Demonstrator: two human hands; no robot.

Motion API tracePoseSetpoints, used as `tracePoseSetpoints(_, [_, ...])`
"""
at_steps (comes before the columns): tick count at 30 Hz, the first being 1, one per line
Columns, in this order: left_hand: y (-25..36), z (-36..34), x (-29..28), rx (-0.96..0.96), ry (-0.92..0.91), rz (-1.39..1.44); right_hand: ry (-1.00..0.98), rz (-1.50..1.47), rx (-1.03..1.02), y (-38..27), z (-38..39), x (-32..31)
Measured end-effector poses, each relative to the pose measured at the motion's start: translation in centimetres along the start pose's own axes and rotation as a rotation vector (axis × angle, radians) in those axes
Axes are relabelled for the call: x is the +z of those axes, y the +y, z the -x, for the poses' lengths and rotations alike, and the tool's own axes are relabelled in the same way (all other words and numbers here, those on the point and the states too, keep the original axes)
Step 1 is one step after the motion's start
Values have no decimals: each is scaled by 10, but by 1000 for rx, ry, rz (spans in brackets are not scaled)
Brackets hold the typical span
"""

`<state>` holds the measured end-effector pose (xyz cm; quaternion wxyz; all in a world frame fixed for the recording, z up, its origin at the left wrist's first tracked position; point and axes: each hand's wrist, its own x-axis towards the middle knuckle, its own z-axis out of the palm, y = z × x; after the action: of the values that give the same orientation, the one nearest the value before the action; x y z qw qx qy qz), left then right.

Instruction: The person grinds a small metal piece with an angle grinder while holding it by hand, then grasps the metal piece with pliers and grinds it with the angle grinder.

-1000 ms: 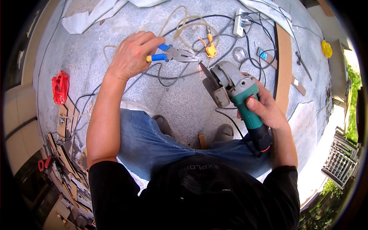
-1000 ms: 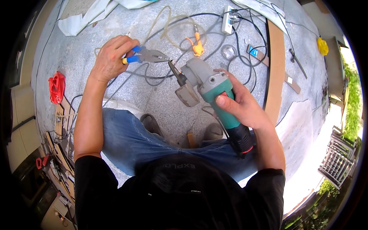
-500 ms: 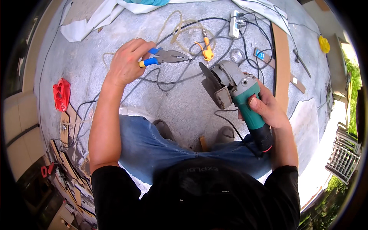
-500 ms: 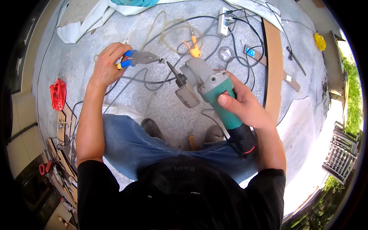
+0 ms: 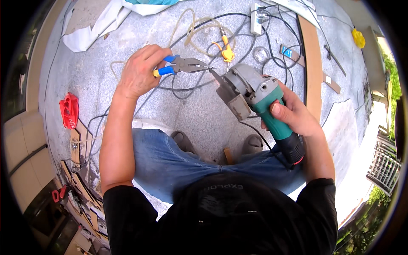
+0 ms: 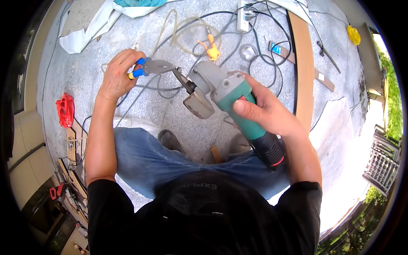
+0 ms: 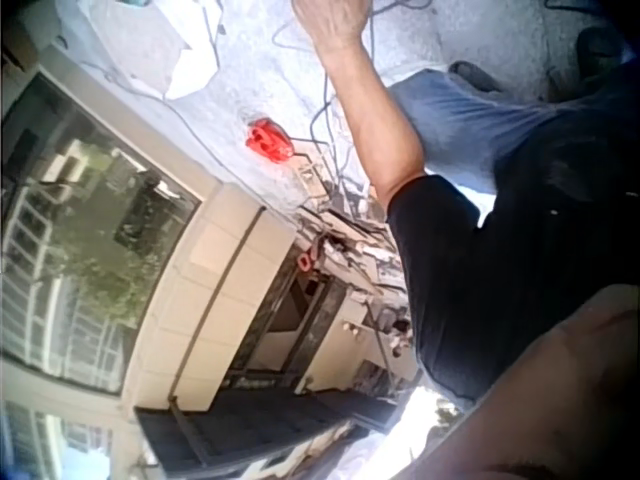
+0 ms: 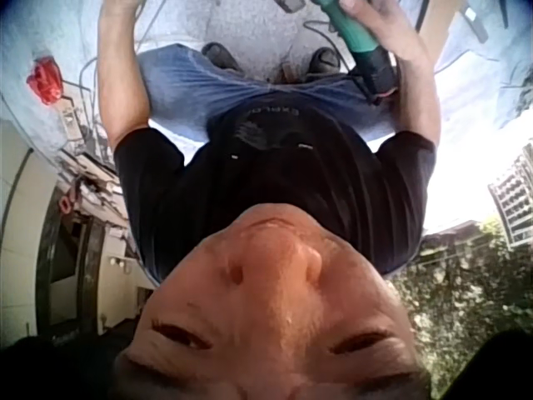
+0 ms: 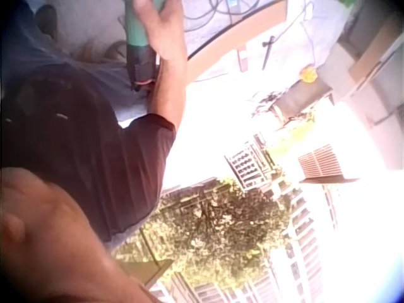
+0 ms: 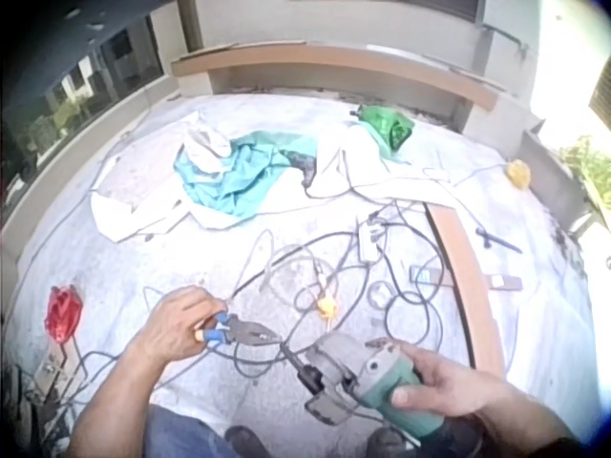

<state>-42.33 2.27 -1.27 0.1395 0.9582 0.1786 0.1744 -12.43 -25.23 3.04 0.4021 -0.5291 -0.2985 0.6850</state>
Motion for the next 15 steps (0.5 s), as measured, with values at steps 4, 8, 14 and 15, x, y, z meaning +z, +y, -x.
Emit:
tracePoseSetpoints(4, [0,3,2,9,-3,-8,31,38,-62,7,-3,3])
tracePoseSetpoints(8, [-1,6,2,2,-17,-4,35,42,-92,10,-5,7])
tracePoseSetpoints(14, [-10,1,14,-96,-102,-64,45,81,-73,9,-7,-3])
tracePoseSetpoints(15, [-11,2,16,-146,-104,-36,91,108,-124,9,-9,-3])
